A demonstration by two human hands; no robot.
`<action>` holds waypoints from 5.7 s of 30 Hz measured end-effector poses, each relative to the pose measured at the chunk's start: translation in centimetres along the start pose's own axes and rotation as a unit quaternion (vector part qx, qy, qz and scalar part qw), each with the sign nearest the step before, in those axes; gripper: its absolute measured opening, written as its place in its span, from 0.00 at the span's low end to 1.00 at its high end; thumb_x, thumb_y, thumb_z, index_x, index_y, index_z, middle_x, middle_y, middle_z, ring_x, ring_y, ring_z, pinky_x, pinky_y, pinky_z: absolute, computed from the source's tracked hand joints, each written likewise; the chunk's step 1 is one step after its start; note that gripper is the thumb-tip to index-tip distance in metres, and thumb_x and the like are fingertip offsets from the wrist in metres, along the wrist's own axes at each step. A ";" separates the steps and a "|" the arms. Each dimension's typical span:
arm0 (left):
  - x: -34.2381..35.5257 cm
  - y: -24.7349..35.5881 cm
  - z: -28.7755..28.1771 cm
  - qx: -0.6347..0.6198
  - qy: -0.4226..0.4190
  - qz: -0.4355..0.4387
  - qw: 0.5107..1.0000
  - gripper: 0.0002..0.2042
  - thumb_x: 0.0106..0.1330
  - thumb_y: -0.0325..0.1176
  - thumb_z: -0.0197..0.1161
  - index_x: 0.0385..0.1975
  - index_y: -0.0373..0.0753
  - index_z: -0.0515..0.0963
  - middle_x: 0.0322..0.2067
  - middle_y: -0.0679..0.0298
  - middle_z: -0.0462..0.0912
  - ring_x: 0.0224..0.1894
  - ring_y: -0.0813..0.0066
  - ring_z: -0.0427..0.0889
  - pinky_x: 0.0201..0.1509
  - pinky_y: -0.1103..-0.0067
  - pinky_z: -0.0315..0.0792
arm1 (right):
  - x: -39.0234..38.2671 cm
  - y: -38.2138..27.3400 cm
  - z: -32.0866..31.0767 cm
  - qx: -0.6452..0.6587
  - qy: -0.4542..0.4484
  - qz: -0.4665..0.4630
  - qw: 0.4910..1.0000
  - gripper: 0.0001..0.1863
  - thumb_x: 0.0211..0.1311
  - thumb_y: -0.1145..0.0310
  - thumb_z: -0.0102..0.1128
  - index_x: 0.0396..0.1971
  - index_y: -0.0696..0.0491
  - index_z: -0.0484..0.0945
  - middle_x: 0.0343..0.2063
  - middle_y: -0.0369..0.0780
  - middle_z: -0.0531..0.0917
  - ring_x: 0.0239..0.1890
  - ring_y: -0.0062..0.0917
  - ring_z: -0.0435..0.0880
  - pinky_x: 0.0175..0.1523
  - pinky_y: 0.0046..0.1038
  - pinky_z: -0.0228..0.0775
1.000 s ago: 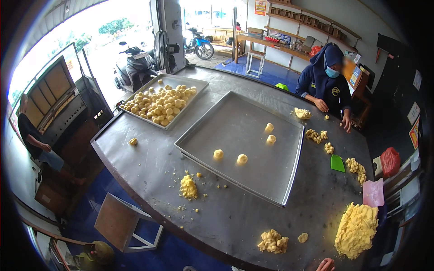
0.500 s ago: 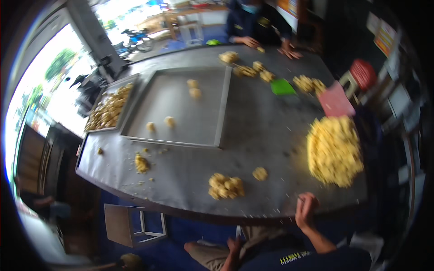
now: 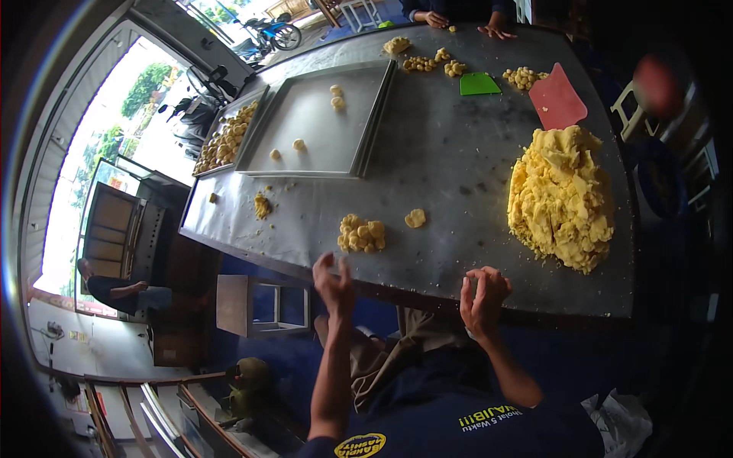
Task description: The person shapes dough into balls by hand and places them onto a tray. They take portions from a mound of dough on a metal table, roll them between their palms, and arrange the balls in rows on a metal tray.
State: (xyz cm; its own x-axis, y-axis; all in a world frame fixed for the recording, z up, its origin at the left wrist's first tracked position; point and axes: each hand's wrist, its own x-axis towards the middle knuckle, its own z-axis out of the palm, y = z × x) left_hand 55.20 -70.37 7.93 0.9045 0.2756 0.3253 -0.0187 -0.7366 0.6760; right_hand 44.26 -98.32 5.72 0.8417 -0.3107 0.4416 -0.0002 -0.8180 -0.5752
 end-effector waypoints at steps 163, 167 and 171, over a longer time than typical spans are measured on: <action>-2.0 1.6 7.1 -0.401 0.046 -0.064 0.913 0.16 0.74 0.23 0.54 0.59 0.30 0.72 0.49 0.57 0.82 0.51 0.74 0.81 0.57 0.78 0.74 | 9.3 -5.0 12.8 0.019 -0.241 -0.236 0.941 0.13 0.61 0.75 0.56 0.44 0.51 0.84 0.41 0.39 0.83 0.50 0.32 0.82 0.54 0.31 0.78; -2.0 1.0 6.7 -0.399 0.025 -0.043 0.915 0.15 0.73 0.22 0.55 0.58 0.31 0.74 0.47 0.59 0.82 0.50 0.75 0.81 0.57 0.79 0.74 | 6.0 -4.3 7.0 0.039 -0.215 -0.338 0.915 0.15 0.61 0.77 0.55 0.47 0.51 0.83 0.45 0.38 0.82 0.51 0.31 0.81 0.55 0.31 0.77; -2.0 1.1 6.6 -0.358 -0.006 -0.047 0.932 0.10 0.72 0.23 0.58 0.50 0.32 0.80 0.44 0.61 0.84 0.47 0.77 0.82 0.53 0.81 0.75 | 4.4 -0.3 1.5 -0.013 -0.179 -0.204 0.962 0.20 0.59 0.81 0.55 0.51 0.52 0.82 0.48 0.39 0.81 0.52 0.34 0.80 0.55 0.31 0.76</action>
State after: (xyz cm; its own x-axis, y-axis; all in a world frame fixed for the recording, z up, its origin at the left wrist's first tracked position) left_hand 56.16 -75.82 3.66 0.9208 0.3092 0.2375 -0.2147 -0.1064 0.9709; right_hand 48.80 -98.74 6.76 0.9067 0.2219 0.3587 0.3600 -0.8503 -0.3839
